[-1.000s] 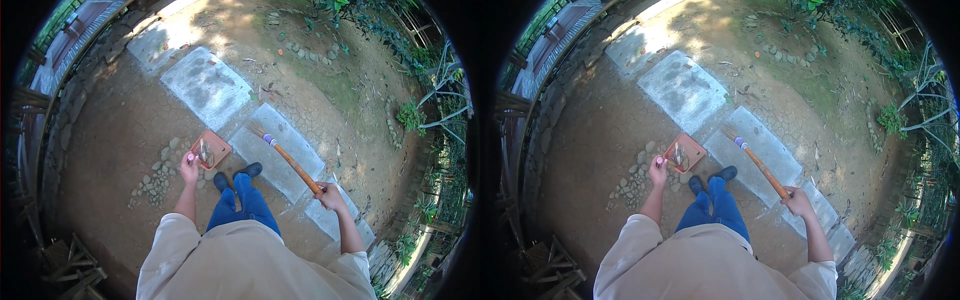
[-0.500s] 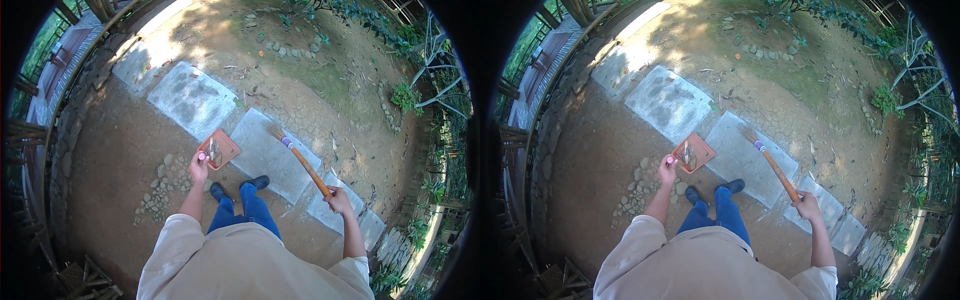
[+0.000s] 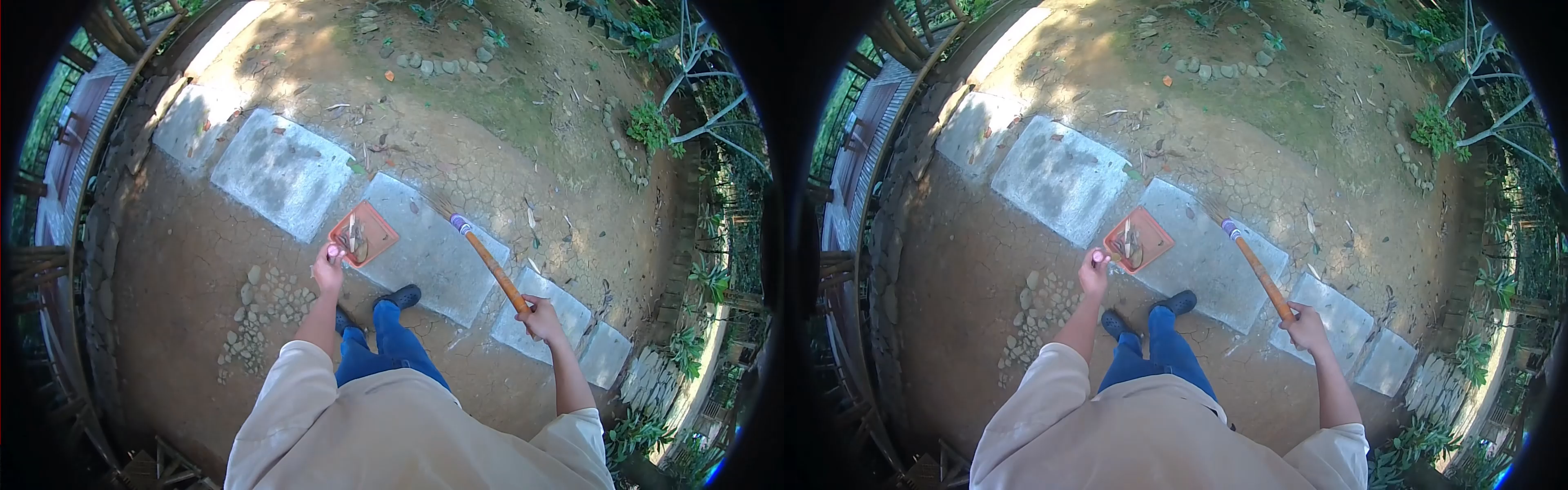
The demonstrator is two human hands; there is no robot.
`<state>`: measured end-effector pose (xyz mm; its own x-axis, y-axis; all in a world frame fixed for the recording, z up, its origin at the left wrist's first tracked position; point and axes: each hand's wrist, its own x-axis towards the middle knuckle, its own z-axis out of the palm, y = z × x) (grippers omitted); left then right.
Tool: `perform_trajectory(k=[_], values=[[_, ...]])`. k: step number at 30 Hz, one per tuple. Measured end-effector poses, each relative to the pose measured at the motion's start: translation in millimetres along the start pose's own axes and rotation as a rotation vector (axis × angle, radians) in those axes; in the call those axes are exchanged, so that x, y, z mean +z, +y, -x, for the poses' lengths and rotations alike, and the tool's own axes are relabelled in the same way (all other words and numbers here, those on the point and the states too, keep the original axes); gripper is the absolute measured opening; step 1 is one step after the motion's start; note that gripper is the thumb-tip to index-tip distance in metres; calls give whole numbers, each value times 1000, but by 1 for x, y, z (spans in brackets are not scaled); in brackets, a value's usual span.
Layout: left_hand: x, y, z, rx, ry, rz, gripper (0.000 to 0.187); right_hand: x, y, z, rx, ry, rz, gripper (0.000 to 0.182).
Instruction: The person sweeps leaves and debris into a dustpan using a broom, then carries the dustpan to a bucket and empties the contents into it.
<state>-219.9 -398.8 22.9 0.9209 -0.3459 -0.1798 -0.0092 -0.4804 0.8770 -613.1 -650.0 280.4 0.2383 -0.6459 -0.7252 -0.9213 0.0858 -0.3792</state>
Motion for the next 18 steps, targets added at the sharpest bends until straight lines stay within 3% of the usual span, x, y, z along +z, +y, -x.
perform_trajectory(k=[10, 18], values=[[29, 1, 9, -37, -42, -20, 36, -24, -9, 27, 37, -245, 11, 61], [19, -7, -1, 7, -56, 71, 34, -27, -16, 57, 37, -178, -52, 61]])
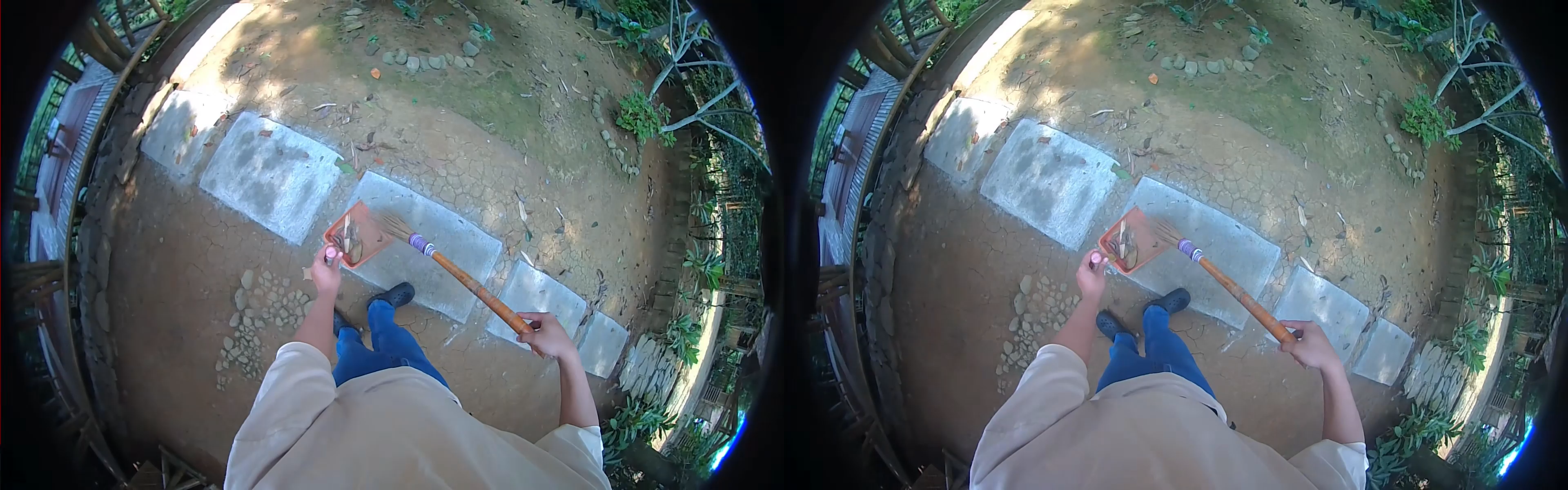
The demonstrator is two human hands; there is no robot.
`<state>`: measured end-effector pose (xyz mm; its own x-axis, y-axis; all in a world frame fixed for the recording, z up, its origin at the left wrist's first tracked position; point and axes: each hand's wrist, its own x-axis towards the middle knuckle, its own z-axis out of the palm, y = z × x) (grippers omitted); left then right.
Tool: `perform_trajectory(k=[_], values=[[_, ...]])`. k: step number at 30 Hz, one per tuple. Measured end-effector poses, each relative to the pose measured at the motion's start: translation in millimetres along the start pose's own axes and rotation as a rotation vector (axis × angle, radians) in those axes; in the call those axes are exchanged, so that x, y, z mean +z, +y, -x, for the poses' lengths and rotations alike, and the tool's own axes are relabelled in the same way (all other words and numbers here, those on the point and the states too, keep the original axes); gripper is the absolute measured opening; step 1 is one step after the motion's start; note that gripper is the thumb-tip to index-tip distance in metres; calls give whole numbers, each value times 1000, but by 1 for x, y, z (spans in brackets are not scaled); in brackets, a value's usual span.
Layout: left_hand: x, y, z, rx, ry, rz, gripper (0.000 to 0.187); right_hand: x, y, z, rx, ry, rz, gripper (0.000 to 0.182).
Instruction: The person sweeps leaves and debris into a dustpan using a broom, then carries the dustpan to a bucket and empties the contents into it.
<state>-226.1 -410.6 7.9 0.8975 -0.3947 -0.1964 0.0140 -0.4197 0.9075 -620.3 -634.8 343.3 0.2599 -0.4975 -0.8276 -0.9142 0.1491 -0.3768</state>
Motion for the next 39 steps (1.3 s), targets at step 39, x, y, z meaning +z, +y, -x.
perform_trajectory(k=[39], values=[[-28, 18, 13, -64, 60, -32, 37, 18, -18, -28, -49, 130, 117, 64]])
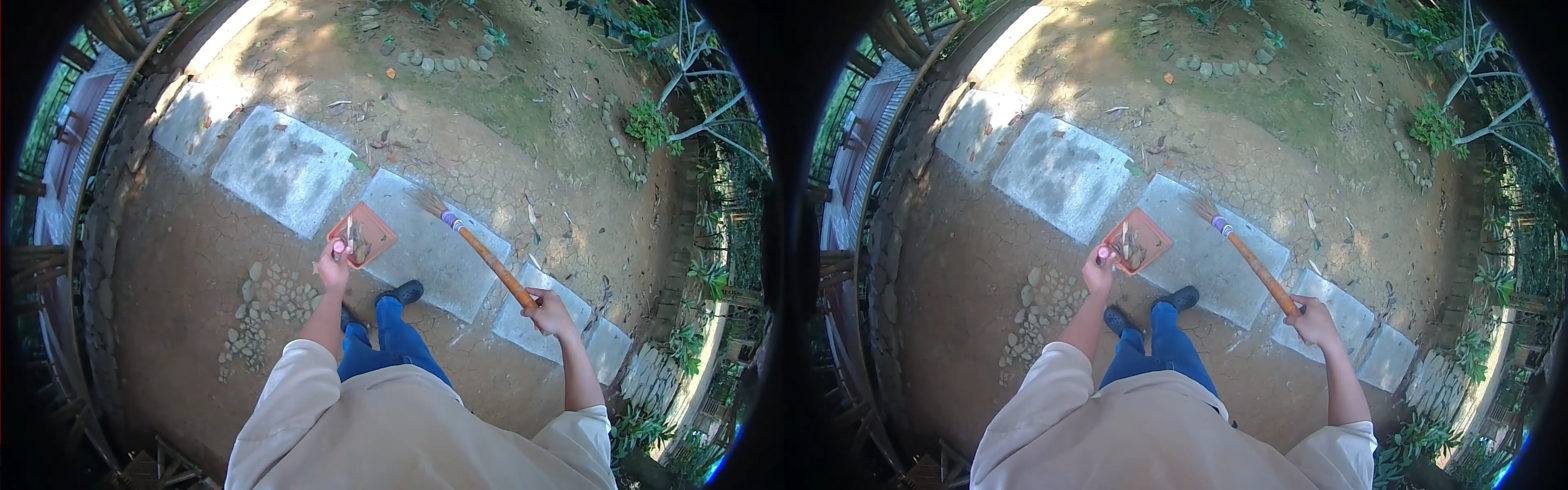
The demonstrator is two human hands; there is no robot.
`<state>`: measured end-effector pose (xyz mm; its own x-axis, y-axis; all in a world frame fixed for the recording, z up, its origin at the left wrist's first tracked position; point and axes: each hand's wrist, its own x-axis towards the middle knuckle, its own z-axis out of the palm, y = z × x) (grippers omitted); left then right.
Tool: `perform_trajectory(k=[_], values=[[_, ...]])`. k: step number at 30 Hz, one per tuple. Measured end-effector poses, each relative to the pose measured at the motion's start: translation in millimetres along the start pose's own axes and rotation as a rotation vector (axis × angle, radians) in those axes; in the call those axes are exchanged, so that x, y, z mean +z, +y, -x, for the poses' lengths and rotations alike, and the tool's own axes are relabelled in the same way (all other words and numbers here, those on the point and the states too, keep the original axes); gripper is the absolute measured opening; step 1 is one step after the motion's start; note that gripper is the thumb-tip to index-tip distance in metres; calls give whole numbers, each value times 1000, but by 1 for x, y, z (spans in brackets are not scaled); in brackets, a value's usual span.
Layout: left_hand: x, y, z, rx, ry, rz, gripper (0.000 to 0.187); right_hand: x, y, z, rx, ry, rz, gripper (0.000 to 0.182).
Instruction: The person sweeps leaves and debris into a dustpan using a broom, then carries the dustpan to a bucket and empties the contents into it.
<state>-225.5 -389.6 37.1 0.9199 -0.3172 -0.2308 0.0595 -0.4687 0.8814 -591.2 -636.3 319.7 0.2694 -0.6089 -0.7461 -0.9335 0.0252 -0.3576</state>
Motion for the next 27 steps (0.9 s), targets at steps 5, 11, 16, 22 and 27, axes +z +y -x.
perform_trajectory(k=[5, 11, 16, 22, 27], values=[[8, -17, -5, 17, -2, -12, 38, 5, 1, -27, -21, 21, 31, 65], [15, -24, -1, 5, -2, -104, 38, 11, -8, -33, -12, -116, 51, 63], [11, -26, -7, -9, 16, -28, 38, -5, -8, 7, -26, -223, 59, 60], [8, -16, -13, -17, 26, 14, 39, -13, -11, 19, -25, -164, -19, 63], [14, -16, -17, 51, 80, 110, 39, -14, -21, 2, -23, -70, -7, 65]])
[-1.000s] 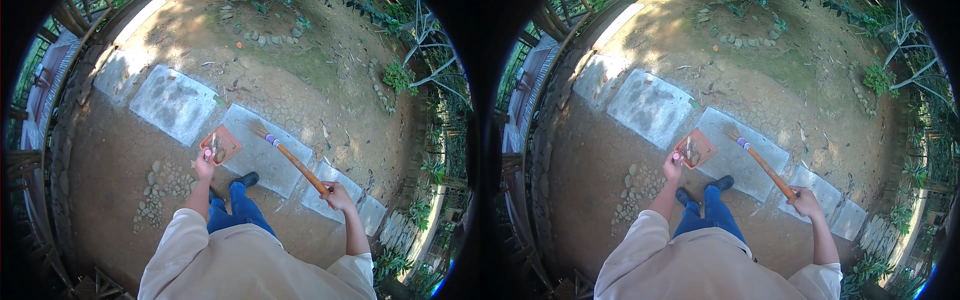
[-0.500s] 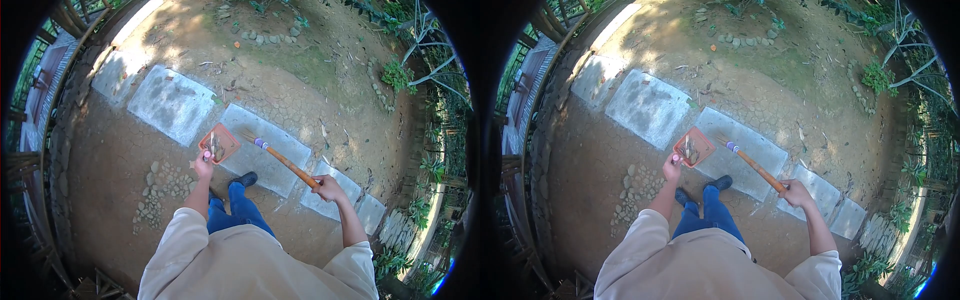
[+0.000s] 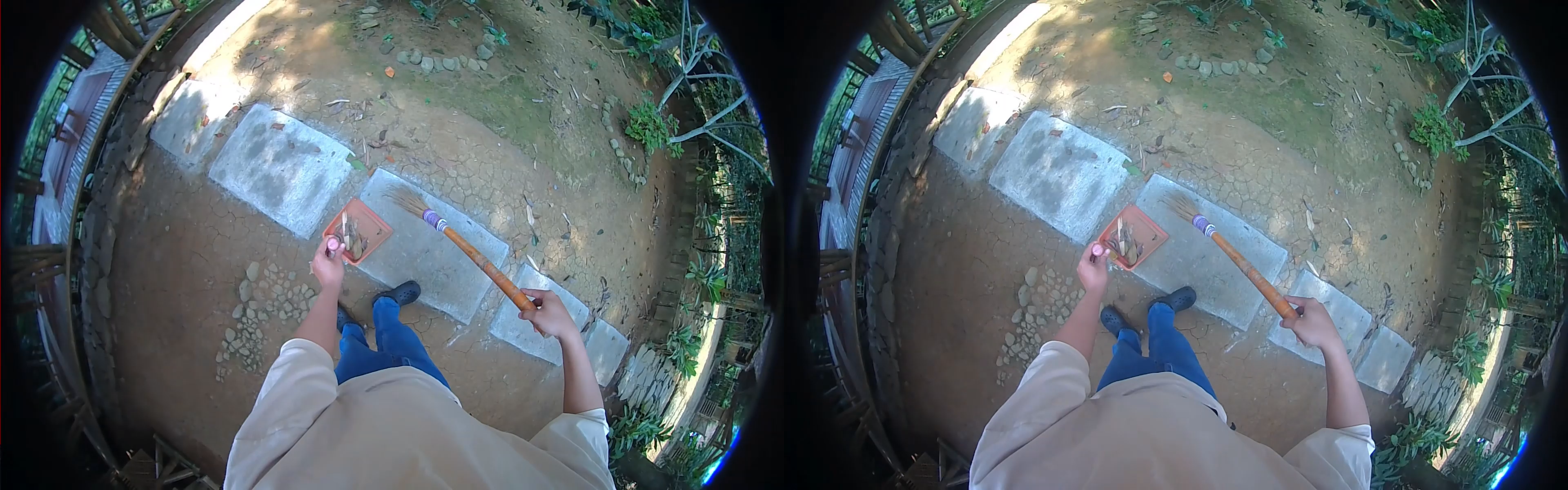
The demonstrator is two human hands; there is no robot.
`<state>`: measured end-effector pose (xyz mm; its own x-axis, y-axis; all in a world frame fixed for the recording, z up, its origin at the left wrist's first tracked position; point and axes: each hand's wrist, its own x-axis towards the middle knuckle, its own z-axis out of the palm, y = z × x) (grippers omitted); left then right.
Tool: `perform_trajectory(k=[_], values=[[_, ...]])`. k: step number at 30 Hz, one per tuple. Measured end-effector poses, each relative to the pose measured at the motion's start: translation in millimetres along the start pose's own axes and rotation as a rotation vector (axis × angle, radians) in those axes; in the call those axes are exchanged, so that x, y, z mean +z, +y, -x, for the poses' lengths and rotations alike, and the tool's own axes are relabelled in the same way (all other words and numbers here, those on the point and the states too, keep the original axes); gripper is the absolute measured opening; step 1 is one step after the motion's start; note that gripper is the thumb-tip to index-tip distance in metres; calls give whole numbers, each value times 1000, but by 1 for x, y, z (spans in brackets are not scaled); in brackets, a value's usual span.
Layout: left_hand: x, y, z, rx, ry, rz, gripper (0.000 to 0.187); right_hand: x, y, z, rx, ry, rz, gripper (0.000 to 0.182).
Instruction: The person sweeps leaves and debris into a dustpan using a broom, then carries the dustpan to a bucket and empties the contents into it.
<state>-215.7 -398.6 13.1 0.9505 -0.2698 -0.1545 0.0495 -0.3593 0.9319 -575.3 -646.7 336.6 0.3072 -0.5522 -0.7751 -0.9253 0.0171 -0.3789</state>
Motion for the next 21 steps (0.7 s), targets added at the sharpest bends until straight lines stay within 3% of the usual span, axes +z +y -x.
perform_trajectory(k=[15, 21], values=[[-3, 5, -2, -228, -15, -328, 42, -7, -15, -48, -36, 26, 59, 66], [0, -8, -3, -186, -20, -364, 43, 2, -5, -70, -67, -20, 127, 65]])
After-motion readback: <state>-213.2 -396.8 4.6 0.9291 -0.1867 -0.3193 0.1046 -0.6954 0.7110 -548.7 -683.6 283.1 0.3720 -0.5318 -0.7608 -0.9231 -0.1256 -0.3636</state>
